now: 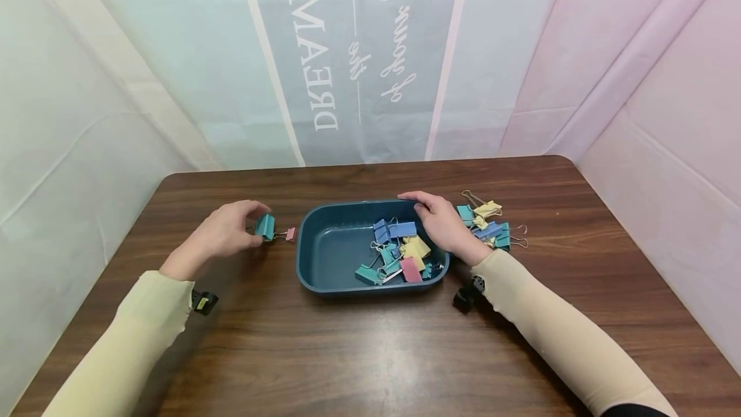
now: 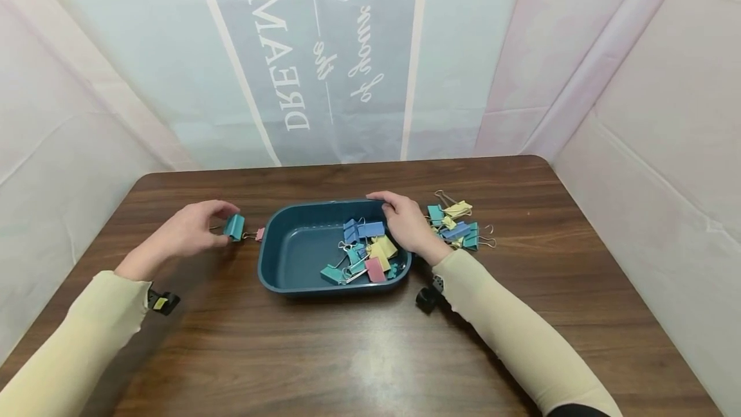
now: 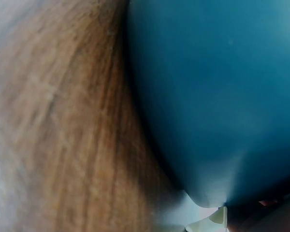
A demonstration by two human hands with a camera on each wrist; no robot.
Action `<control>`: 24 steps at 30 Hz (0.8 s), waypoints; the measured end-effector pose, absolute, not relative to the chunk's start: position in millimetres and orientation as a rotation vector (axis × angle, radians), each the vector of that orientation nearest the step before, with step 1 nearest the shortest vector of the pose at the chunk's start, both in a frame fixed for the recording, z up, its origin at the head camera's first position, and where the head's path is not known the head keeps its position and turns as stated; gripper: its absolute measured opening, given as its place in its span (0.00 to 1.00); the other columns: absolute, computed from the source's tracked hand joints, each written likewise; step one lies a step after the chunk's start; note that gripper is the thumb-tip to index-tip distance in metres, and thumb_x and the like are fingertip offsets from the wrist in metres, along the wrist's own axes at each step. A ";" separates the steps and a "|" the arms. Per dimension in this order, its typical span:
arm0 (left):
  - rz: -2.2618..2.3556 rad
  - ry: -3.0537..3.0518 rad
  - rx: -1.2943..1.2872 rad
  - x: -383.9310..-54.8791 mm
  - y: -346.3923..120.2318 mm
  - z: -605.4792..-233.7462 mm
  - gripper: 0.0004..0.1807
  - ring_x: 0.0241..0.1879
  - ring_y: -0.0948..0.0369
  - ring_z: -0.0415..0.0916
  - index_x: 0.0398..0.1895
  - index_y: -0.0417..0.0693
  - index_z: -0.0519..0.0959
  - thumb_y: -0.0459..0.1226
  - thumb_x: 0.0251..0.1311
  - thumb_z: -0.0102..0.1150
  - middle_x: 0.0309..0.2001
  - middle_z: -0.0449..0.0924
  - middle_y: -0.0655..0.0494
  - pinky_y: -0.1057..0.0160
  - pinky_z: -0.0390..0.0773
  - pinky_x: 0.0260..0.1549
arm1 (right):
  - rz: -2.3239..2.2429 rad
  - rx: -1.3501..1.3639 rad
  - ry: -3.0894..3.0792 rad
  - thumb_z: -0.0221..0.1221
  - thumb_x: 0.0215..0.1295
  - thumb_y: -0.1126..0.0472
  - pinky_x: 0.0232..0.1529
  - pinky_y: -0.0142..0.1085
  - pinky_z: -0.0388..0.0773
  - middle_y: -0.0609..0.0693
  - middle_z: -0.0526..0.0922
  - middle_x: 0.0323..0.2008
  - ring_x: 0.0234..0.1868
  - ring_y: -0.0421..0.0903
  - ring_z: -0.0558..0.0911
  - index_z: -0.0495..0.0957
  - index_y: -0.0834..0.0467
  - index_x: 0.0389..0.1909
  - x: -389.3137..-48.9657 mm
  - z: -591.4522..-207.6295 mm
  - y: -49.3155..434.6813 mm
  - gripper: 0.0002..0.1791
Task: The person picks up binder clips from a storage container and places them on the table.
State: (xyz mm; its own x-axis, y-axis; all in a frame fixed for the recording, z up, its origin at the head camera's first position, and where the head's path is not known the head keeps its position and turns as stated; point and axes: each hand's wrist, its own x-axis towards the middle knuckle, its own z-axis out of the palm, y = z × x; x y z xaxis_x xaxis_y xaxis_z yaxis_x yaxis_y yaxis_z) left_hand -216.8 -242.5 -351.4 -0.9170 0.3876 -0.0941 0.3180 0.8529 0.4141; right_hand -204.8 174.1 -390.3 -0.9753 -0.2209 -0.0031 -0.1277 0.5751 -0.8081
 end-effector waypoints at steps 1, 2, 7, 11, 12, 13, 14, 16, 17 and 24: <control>0.572 2.847 0.558 -216.6 -244.6 -354.1 0.29 0.55 0.43 0.74 0.62 0.37 0.73 0.33 0.55 0.68 0.56 0.77 0.38 0.41 0.73 0.51 | -1.370 -0.301 2.694 0.44 0.80 0.64 0.25 0.44 0.66 0.52 0.77 0.52 0.17 0.50 0.62 0.73 0.44 0.66 -204.9 -390.3 173.8 0.22; 0.557 2.841 0.567 -216.2 -246.2 -356.5 0.29 0.55 0.43 0.74 0.62 0.37 0.74 0.33 0.55 0.68 0.56 0.77 0.38 0.41 0.73 0.51 | -1.371 -0.302 2.696 0.44 0.80 0.64 0.25 0.44 0.66 0.52 0.76 0.52 0.17 0.50 0.62 0.73 0.44 0.66 -204.8 -390.3 173.5 0.22; 0.525 2.830 0.582 -215.3 -250.2 -365.5 0.28 0.53 0.44 0.74 0.60 0.37 0.75 0.31 0.54 0.68 0.56 0.77 0.39 0.41 0.73 0.51 | -1.361 -0.307 2.704 0.44 0.80 0.64 0.26 0.44 0.66 0.53 0.76 0.55 0.17 0.50 0.62 0.73 0.45 0.66 -204.3 -389.8 173.1 0.22; 0.522 2.828 0.581 -214.8 -250.5 -369.6 0.28 0.53 0.44 0.74 0.61 0.38 0.74 0.31 0.55 0.69 0.56 0.77 0.38 0.39 0.73 0.52 | -1.362 -0.306 2.703 0.44 0.80 0.64 0.26 0.44 0.66 0.53 0.76 0.54 0.17 0.50 0.62 0.73 0.45 0.66 -204.7 -390.9 172.8 0.22; 0.522 2.828 0.579 -214.7 -250.6 -370.2 0.28 0.53 0.44 0.74 0.61 0.38 0.74 0.32 0.55 0.69 0.56 0.77 0.38 0.39 0.73 0.52 | -1.364 -0.305 2.701 0.44 0.80 0.64 0.26 0.44 0.66 0.53 0.76 0.54 0.18 0.50 0.62 0.73 0.45 0.66 -204.8 -391.4 172.7 0.21; 0.525 2.826 0.582 -214.8 -250.9 -370.8 0.28 0.53 0.44 0.74 0.61 0.38 0.74 0.32 0.56 0.69 0.56 0.77 0.38 0.39 0.72 0.52 | -1.366 -0.305 2.700 0.44 0.80 0.64 0.26 0.44 0.66 0.52 0.76 0.55 0.18 0.50 0.62 0.73 0.45 0.66 -204.8 -391.7 172.5 0.21; 0.529 2.822 0.583 -214.7 -251.0 -371.0 0.29 0.54 0.43 0.74 0.62 0.38 0.74 0.32 0.56 0.70 0.56 0.77 0.38 0.39 0.72 0.53 | -1.369 -0.303 2.699 0.44 0.80 0.64 0.26 0.44 0.66 0.52 0.76 0.55 0.18 0.50 0.62 0.73 0.45 0.66 -204.9 -392.0 172.5 0.21; 0.542 2.815 0.587 -215.0 -251.4 -370.3 0.30 0.56 0.43 0.73 0.63 0.38 0.73 0.32 0.55 0.70 0.57 0.76 0.38 0.39 0.71 0.54 | -1.376 -0.302 2.696 0.44 0.80 0.64 0.26 0.44 0.65 0.53 0.76 0.54 0.18 0.50 0.61 0.73 0.45 0.66 -204.5 -391.9 172.2 0.21; 0.555 2.810 0.590 -215.2 -251.3 -369.5 0.31 0.57 0.43 0.73 0.64 0.37 0.72 0.31 0.55 0.70 0.58 0.76 0.38 0.39 0.71 0.55 | -1.373 -0.305 2.697 0.44 0.80 0.64 0.26 0.44 0.65 0.53 0.76 0.55 0.18 0.50 0.61 0.73 0.45 0.66 -204.5 -391.9 172.3 0.22; 0.624 2.828 0.613 -214.3 -244.8 -355.9 0.33 0.60 0.44 0.72 0.67 0.38 0.68 0.33 0.58 0.68 0.61 0.75 0.41 0.41 0.70 0.57 | -1.363 -0.304 2.705 0.44 0.80 0.64 0.23 0.42 0.65 0.54 0.77 0.45 0.16 0.49 0.62 0.73 0.44 0.66 -203.8 -389.2 172.3 0.22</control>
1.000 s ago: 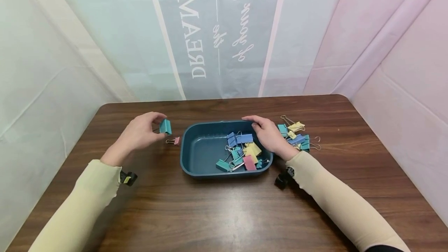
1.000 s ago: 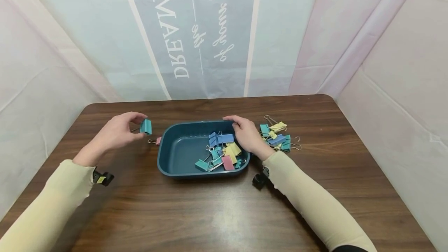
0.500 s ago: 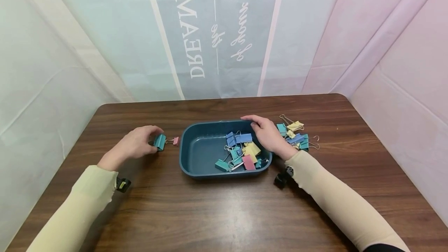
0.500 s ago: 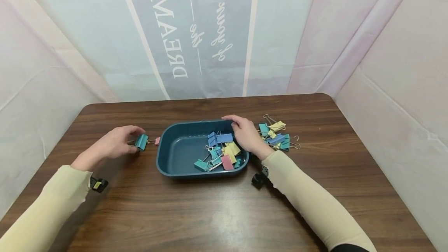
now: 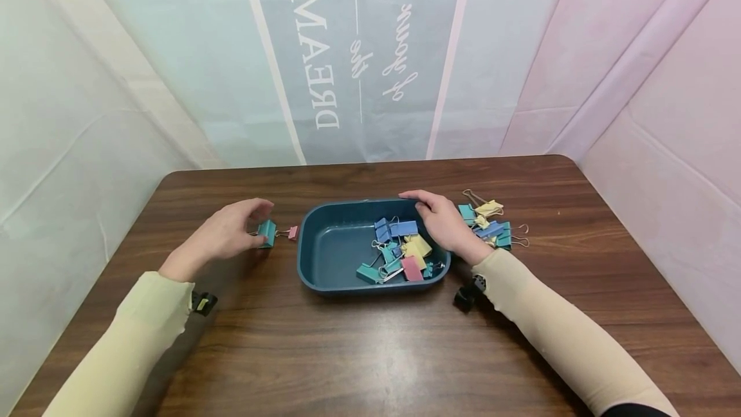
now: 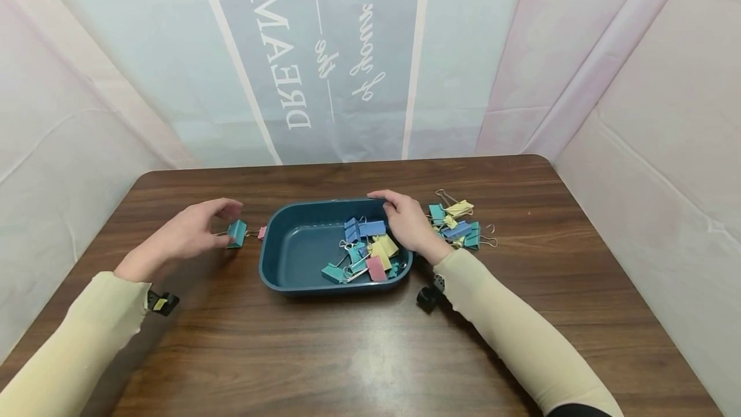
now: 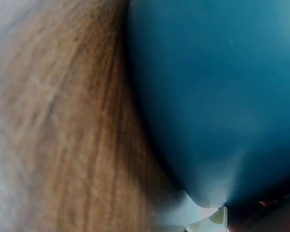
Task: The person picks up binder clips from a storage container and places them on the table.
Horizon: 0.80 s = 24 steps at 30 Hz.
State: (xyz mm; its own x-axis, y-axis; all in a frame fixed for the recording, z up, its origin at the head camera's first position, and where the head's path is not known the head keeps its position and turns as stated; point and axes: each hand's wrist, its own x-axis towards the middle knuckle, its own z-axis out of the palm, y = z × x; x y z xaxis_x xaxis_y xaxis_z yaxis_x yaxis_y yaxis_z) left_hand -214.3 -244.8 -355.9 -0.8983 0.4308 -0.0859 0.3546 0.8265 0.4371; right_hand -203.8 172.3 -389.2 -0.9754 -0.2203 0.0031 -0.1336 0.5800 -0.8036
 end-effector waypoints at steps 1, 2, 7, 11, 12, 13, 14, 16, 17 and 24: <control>0.628 2.835 0.622 -213.4 -242.9 -353.5 0.33 0.60 0.45 0.72 0.67 0.39 0.68 0.34 0.59 0.67 0.61 0.75 0.42 0.41 0.70 0.57 | -1.363 -0.306 2.703 0.43 0.80 0.64 0.23 0.42 0.65 0.55 0.76 0.45 0.15 0.49 0.62 0.73 0.44 0.66 -203.6 -388.7 172.2 0.22; 0.637 2.838 0.631 -212.2 -240.5 -351.1 0.32 0.60 0.46 0.72 0.67 0.40 0.69 0.35 0.59 0.67 0.61 0.75 0.43 0.42 0.70 0.56 | -1.362 -0.309 2.702 0.43 0.80 0.64 0.22 0.42 0.65 0.55 0.76 0.45 0.15 0.49 0.61 0.73 0.44 0.66 -203.6 -388.3 172.1 0.22; 0.773 2.817 0.740 -205.4 -221.1 -339.9 0.26 0.56 0.51 0.75 0.63 0.46 0.73 0.38 0.62 0.66 0.58 0.78 0.49 0.46 0.74 0.52 | -1.362 -0.316 2.695 0.43 0.80 0.64 0.21 0.41 0.64 0.55 0.77 0.50 0.15 0.49 0.61 0.73 0.45 0.67 -203.1 -386.9 171.8 0.22; 0.913 2.801 0.915 -197.2 -199.3 -333.0 0.20 0.49 0.56 0.79 0.56 0.47 0.78 0.39 0.62 0.68 0.51 0.81 0.52 0.51 0.78 0.43 | -1.359 -0.315 2.690 0.43 0.80 0.64 0.21 0.41 0.64 0.56 0.77 0.45 0.15 0.49 0.61 0.72 0.45 0.67 -203.2 -386.7 171.5 0.22; 0.945 2.794 0.957 -194.8 -193.4 -331.4 0.18 0.47 0.57 0.79 0.54 0.47 0.79 0.38 0.62 0.68 0.50 0.82 0.53 0.53 0.78 0.40 | -1.359 -0.314 2.687 0.43 0.80 0.64 0.21 0.41 0.64 0.57 0.76 0.43 0.15 0.49 0.61 0.72 0.45 0.67 -203.3 -386.6 171.5 0.22; 0.976 2.784 1.000 -192.4 -187.4 -330.0 0.17 0.44 0.58 0.80 0.52 0.47 0.79 0.36 0.61 0.68 0.48 0.83 0.53 0.55 0.79 0.36 | -1.360 -0.312 2.687 0.43 0.80 0.64 0.21 0.41 0.64 0.57 0.76 0.42 0.15 0.49 0.61 0.72 0.45 0.67 -203.3 -386.6 171.4 0.22; 0.995 2.776 1.040 -190.2 -181.3 -329.2 0.15 0.40 0.58 0.80 0.51 0.47 0.80 0.36 0.61 0.68 0.46 0.83 0.55 0.56 0.78 0.33 | -1.362 -0.312 2.687 0.43 0.80 0.64 0.21 0.41 0.64 0.57 0.76 0.42 0.15 0.49 0.61 0.72 0.45 0.67 -203.5 -386.5 171.5 0.22; 1.006 2.743 1.103 -185.9 -168.8 -329.2 0.14 0.39 0.59 0.79 0.49 0.49 0.80 0.35 0.61 0.69 0.44 0.82 0.58 0.59 0.78 0.31 | -1.363 -0.314 2.690 0.43 0.80 0.64 0.21 0.41 0.65 0.57 0.76 0.42 0.15 0.49 0.61 0.72 0.45 0.67 -203.7 -386.5 171.8 0.22; 0.994 2.724 1.125 -183.8 -162.4 -330.0 0.14 0.39 0.59 0.79 0.49 0.50 0.80 0.35 0.60 0.69 0.44 0.82 0.60 0.61 0.78 0.30 | -1.363 -0.314 2.691 0.43 0.80 0.64 0.21 0.41 0.65 0.57 0.77 0.43 0.15 0.49 0.61 0.72 0.45 0.67 -203.9 -386.6 172.1 0.22; 0.768 2.605 1.214 -174.4 -124.4 -344.5 0.17 0.46 0.63 0.77 0.52 0.52 0.80 0.40 0.60 0.70 0.48 0.81 0.61 0.60 0.78 0.44 | -1.364 -0.314 2.691 0.43 0.80 0.64 0.21 0.41 0.65 0.57 0.74 0.36 0.14 0.49 0.61 0.72 0.45 0.68 -204.2 -388.2 172.9 0.22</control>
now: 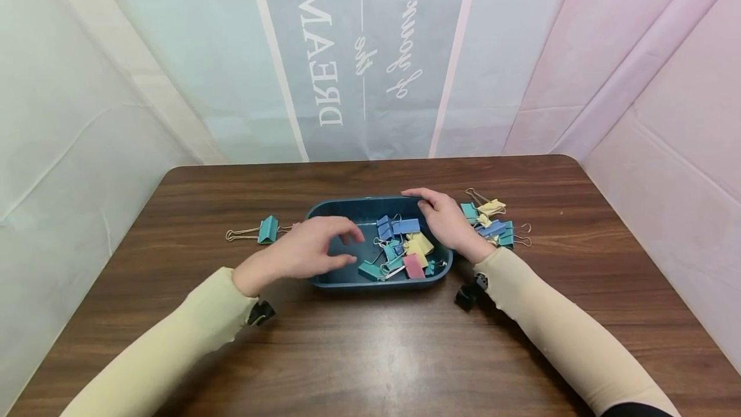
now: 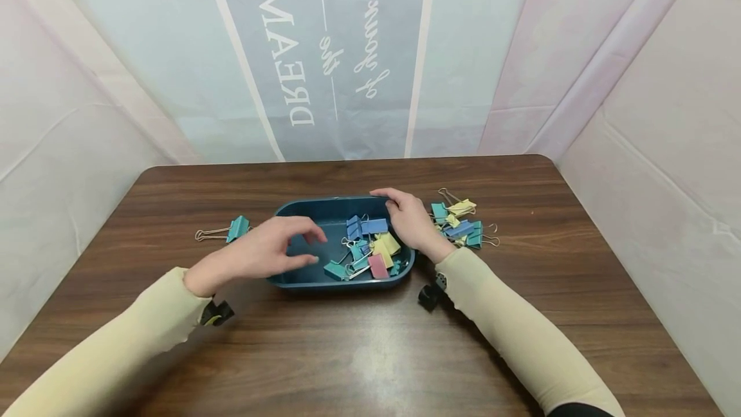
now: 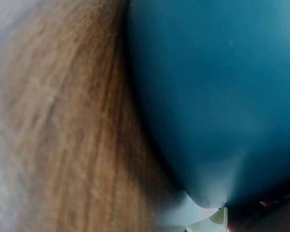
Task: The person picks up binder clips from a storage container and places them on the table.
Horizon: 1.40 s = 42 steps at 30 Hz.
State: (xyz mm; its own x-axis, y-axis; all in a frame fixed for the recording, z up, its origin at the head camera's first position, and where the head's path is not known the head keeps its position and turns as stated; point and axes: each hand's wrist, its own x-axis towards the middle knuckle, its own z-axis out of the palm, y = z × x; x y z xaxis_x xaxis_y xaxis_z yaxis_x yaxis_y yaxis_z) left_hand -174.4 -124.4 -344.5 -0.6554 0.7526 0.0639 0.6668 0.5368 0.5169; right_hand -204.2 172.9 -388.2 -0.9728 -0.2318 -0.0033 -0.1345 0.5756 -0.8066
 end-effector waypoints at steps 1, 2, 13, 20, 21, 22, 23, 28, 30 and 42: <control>0.737 2.595 1.216 -174.4 -120.2 -346.5 0.18 0.47 0.63 0.77 0.52 0.51 0.80 0.40 0.60 0.70 0.49 0.81 0.61 0.59 0.78 0.47 | -1.362 -0.314 2.688 0.42 0.80 0.64 0.21 0.42 0.65 0.57 0.72 0.34 0.14 0.49 0.61 0.72 0.46 0.68 -204.3 -388.3 173.1 0.22; 0.707 2.586 1.214 -174.5 -116.3 -348.5 0.18 0.48 0.63 0.77 0.53 0.51 0.80 0.41 0.60 0.70 0.50 0.81 0.61 0.59 0.77 0.49 | -1.363 -0.309 2.687 0.42 0.80 0.63 0.21 0.42 0.65 0.57 0.71 0.32 0.14 0.49 0.61 0.72 0.45 0.68 -204.3 -388.2 173.1 0.22; 0.511 2.510 1.180 -176.0 -96.5 -363.4 0.18 0.49 0.62 0.74 0.53 0.55 0.81 0.43 0.60 0.70 0.50 0.80 0.62 0.57 0.73 0.54 | -1.368 -0.304 2.689 0.43 0.80 0.63 0.23 0.43 0.66 0.57 0.71 0.33 0.15 0.49 0.61 0.72 0.46 0.68 -204.7 -388.1 173.3 0.22; 0.482 2.512 1.183 -178.4 -93.0 -367.1 0.15 0.44 0.63 0.74 0.50 0.57 0.82 0.41 0.59 0.71 0.46 0.79 0.64 0.59 0.74 0.48 | -1.371 -0.302 2.688 0.43 0.80 0.63 0.21 0.42 0.65 0.58 0.69 0.31 0.14 0.50 0.61 0.72 0.46 0.68 -203.6 -385.3 173.6 0.22; 0.481 2.514 1.183 -178.7 -92.5 -367.5 0.15 0.44 0.63 0.73 0.49 0.57 0.82 0.41 0.59 0.71 0.46 0.79 0.64 0.59 0.74 0.47 | -1.372 -0.303 2.689 0.43 0.80 0.63 0.21 0.42 0.65 0.58 0.69 0.30 0.14 0.50 0.61 0.72 0.46 0.68 -203.7 -385.2 173.5 0.22; 0.477 2.515 1.184 -178.8 -92.2 -367.6 0.14 0.43 0.63 0.73 0.47 0.57 0.82 0.41 0.59 0.71 0.45 0.78 0.65 0.60 0.74 0.47 | -1.373 -0.305 2.689 0.43 0.80 0.63 0.21 0.42 0.65 0.57 0.69 0.30 0.14 0.50 0.61 0.72 0.46 0.68 -203.8 -385.3 173.5 0.22; 0.475 2.515 1.187 -179.0 -91.8 -368.0 0.12 0.43 0.63 0.73 0.45 0.58 0.82 0.40 0.59 0.71 0.44 0.78 0.65 0.60 0.74 0.46 | -1.373 -0.308 2.689 0.43 0.80 0.63 0.21 0.42 0.65 0.58 0.69 0.30 0.14 0.50 0.61 0.72 0.46 0.68 -204.1 -385.3 173.5 0.22; 0.498 2.502 1.217 -181.6 -91.6 -369.0 0.09 0.38 0.63 0.72 0.37 0.59 0.79 0.41 0.58 0.72 0.38 0.76 0.63 0.61 0.73 0.41 | -1.377 -0.316 2.694 0.43 0.80 0.63 0.21 0.42 0.65 0.58 0.70 0.30 0.14 0.49 0.61 0.72 0.46 0.68 -204.5 -385.4 173.5 0.22; 0.526 2.493 1.217 -182.9 -92.8 -369.3 0.10 0.38 0.62 0.73 0.36 0.58 0.79 0.41 0.57 0.72 0.37 0.76 0.63 0.61 0.73 0.41 | -1.378 -0.317 2.691 0.43 0.80 0.63 0.21 0.42 0.65 0.58 0.70 0.31 0.14 0.49 0.60 0.72 0.46 0.67 -204.3 -385.3 173.5 0.22; 0.787 2.362 1.207 -187.3 -104.0 -366.8 0.08 0.38 0.64 0.77 0.40 0.54 0.83 0.40 0.59 0.71 0.40 0.78 0.64 0.64 0.77 0.39 | -1.388 -0.310 2.655 0.43 0.80 0.63 0.17 0.40 0.64 0.57 0.77 0.44 0.13 0.48 0.60 0.71 0.47 0.68 -204.2 -388.0 173.5 0.22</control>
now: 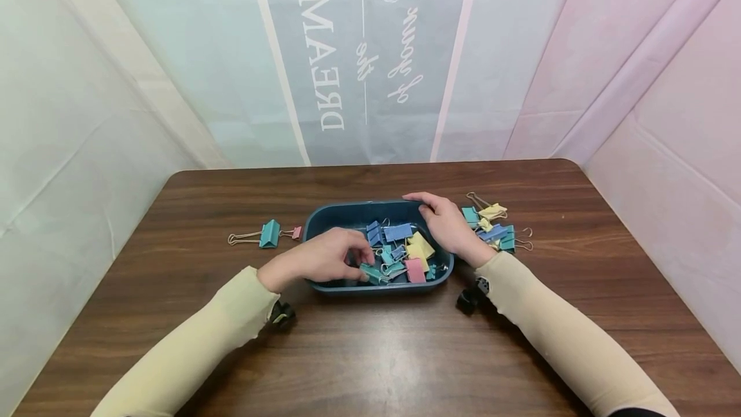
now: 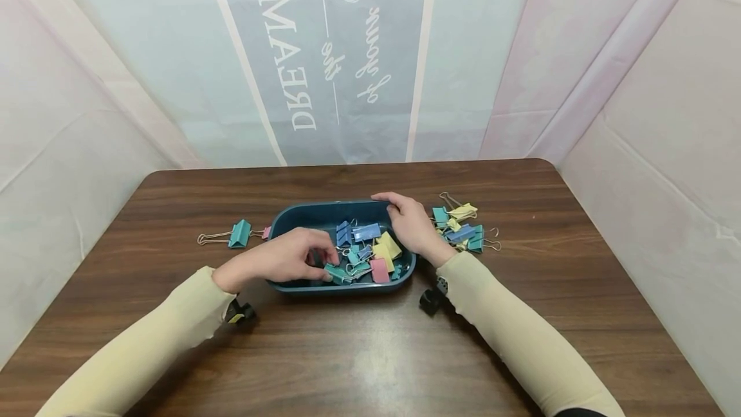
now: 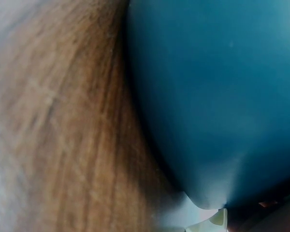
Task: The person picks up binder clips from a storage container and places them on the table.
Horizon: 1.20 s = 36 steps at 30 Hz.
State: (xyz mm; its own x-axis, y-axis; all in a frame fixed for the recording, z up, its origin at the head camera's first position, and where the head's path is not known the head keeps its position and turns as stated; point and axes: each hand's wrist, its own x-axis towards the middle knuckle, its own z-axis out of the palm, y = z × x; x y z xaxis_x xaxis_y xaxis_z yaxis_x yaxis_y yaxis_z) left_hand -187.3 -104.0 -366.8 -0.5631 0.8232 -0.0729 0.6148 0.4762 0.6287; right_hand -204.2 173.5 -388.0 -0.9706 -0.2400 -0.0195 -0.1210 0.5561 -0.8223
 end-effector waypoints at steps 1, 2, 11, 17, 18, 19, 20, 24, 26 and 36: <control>0.815 2.361 1.204 -187.1 -104.8 -365.8 0.08 0.38 0.64 0.76 0.41 0.54 0.84 0.41 0.60 0.70 0.40 0.79 0.64 0.64 0.78 0.39 | -1.387 -0.309 2.660 0.43 0.80 0.63 0.17 0.40 0.64 0.57 0.77 0.45 0.13 0.48 0.60 0.72 0.47 0.68 -204.3 -388.4 173.6 0.21; 0.841 2.363 1.200 -187.1 -105.7 -365.0 0.07 0.38 0.65 0.76 0.40 0.55 0.84 0.41 0.60 0.70 0.40 0.79 0.65 0.64 0.78 0.38 | -1.384 -0.311 2.665 0.44 0.80 0.63 0.18 0.40 0.64 0.56 0.78 0.47 0.13 0.48 0.60 0.72 0.47 0.68 -204.5 -388.8 173.7 0.21; 1.143 2.377 1.132 -186.4 -118.0 -358.4 0.06 0.39 0.61 0.74 0.40 0.55 0.85 0.43 0.64 0.67 0.41 0.81 0.65 0.61 0.78 0.38 | -1.344 -0.316 2.718 0.49 0.78 0.61 0.42 0.50 0.76 0.53 0.72 0.67 0.39 0.54 0.81 0.72 0.47 0.68 -206.1 -391.2 173.3 0.21; 1.282 2.371 0.995 -184.5 -130.4 -349.4 0.06 0.38 0.57 0.73 0.43 0.55 0.85 0.42 0.66 0.65 0.40 0.81 0.62 0.59 0.75 0.36 | -1.356 -0.285 2.703 0.51 0.77 0.61 0.59 0.55 0.71 0.53 0.70 0.68 0.64 0.53 0.74 0.72 0.46 0.67 -205.0 -390.5 172.3 0.21; 1.302 2.369 0.980 -184.3 -133.0 -348.1 0.06 0.39 0.57 0.73 0.43 0.55 0.85 0.42 0.66 0.64 0.40 0.81 0.61 0.59 0.75 0.36 | -1.356 -0.279 2.701 0.51 0.77 0.61 0.59 0.55 0.71 0.53 0.70 0.68 0.64 0.53 0.74 0.73 0.45 0.67 -204.6 -390.2 171.8 0.21; 1.328 2.363 0.969 -184.2 -135.8 -346.6 0.06 0.39 0.57 0.74 0.43 0.55 0.85 0.41 0.66 0.64 0.40 0.81 0.60 0.58 0.75 0.37 | -1.358 -0.273 2.699 0.51 0.77 0.61 0.59 0.55 0.71 0.53 0.70 0.68 0.63 0.53 0.74 0.73 0.45 0.67 -204.3 -390.0 171.3 0.21; 1.356 2.354 0.953 -184.1 -138.9 -345.1 0.05 0.39 0.56 0.74 0.43 0.55 0.84 0.41 0.66 0.64 0.40 0.81 0.59 0.58 0.76 0.38 | -1.360 -0.269 2.696 0.52 0.77 0.60 0.58 0.55 0.72 0.53 0.70 0.68 0.63 0.53 0.74 0.73 0.44 0.67 -204.0 -389.8 170.7 0.21; 1.435 2.360 0.889 -185.1 -154.0 -338.6 0.05 0.41 0.53 0.76 0.42 0.53 0.84 0.40 0.66 0.64 0.40 0.81 0.55 0.57 0.78 0.40 | -1.363 -0.277 2.693 0.52 0.76 0.61 0.59 0.56 0.71 0.54 0.70 0.68 0.64 0.54 0.73 0.73 0.44 0.67 -203.5 -389.6 169.5 0.21; 1.468 2.368 0.843 -185.2 -163.1 -335.2 0.05 0.39 0.49 0.76 0.42 0.52 0.84 0.40 0.67 0.64 0.40 0.81 0.53 0.56 0.79 0.38 | -1.368 -0.283 2.689 0.52 0.76 0.61 0.60 0.58 0.69 0.54 0.70 0.69 0.66 0.55 0.72 0.73 0.44 0.67 -203.3 -389.5 169.6 0.21; 1.603 2.398 0.712 -180.2 -210.6 -341.5 0.06 0.28 0.54 0.74 0.43 0.44 0.82 0.37 0.69 0.61 0.32 0.80 0.46 0.62 0.72 0.22 | -1.361 -0.270 2.700 0.53 0.76 0.60 0.58 0.57 0.71 0.53 0.70 0.68 0.64 0.54 0.72 0.73 0.44 0.67 -204.0 -390.8 171.7 0.21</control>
